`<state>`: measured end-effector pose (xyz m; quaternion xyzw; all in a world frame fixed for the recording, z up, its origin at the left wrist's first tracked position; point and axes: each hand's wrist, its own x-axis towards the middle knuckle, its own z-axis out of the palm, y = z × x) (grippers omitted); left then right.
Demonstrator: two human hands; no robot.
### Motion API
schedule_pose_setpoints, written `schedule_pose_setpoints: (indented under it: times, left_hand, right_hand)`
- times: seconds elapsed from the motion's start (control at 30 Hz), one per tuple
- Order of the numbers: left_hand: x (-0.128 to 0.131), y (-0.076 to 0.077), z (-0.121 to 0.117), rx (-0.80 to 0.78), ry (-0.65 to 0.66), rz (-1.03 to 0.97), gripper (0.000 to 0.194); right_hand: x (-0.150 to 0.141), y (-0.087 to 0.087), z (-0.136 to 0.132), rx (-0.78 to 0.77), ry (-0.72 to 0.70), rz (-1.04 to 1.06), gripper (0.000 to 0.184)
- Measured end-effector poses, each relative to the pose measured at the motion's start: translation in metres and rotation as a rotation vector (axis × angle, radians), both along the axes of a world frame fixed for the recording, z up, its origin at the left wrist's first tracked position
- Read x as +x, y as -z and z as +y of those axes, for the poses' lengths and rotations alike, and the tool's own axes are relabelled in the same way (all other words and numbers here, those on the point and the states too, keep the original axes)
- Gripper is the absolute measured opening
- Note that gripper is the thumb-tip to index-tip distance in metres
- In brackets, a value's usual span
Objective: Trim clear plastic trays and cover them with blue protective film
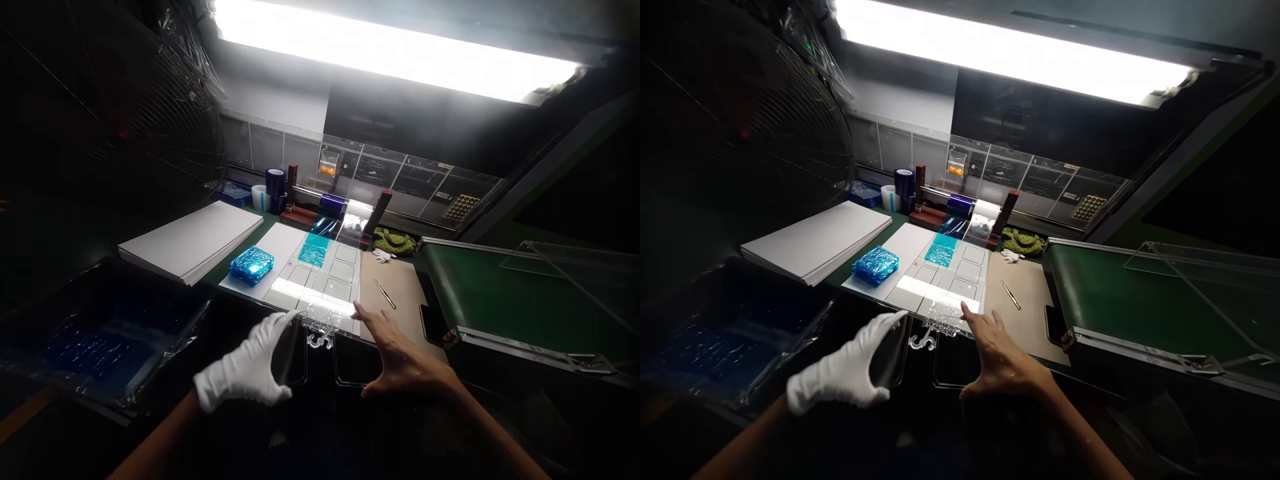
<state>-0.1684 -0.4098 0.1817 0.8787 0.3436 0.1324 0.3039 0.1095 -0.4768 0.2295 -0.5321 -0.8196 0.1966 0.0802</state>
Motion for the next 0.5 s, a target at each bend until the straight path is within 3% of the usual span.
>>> schedule_pose_setpoints:
  times: [0.07, 0.13, 0.27, 0.37, 0.43, 0.5]
  left_hand:
    - [0.002, -0.014, 0.008, 0.2, 0.013, 0.266, 0.115]
    - [0.002, -0.031, 0.016, 0.251, 0.066, 0.428, 0.115]
    - [-0.001, -0.049, 0.03, -0.071, 0.17, 0.338, 0.117]
    - [0.007, -0.044, 0.038, -0.255, 0.219, 0.223, 0.115]
    - [0.022, -0.032, 0.042, -0.179, 0.148, 0.197, 0.113]
    - [0.042, -0.018, 0.045, -0.007, 0.014, 0.195, 0.111]
  right_hand:
    - [-0.005, -0.011, 0.0, 0.095, -0.001, -0.132, 0.134]
    - [-0.005, -0.022, 0.002, 0.097, -0.025, -0.181, 0.135]
    - [0.019, -0.026, 0.008, -0.147, -0.041, -0.055, 0.13]
    - [0.042, -0.017, 0.017, -0.278, -0.016, 0.061, 0.13]
    - [0.054, -0.009, 0.024, -0.27, 0.036, 0.079, 0.13]
    - [0.062, 0.001, 0.032, -0.196, 0.09, 0.051, 0.131]
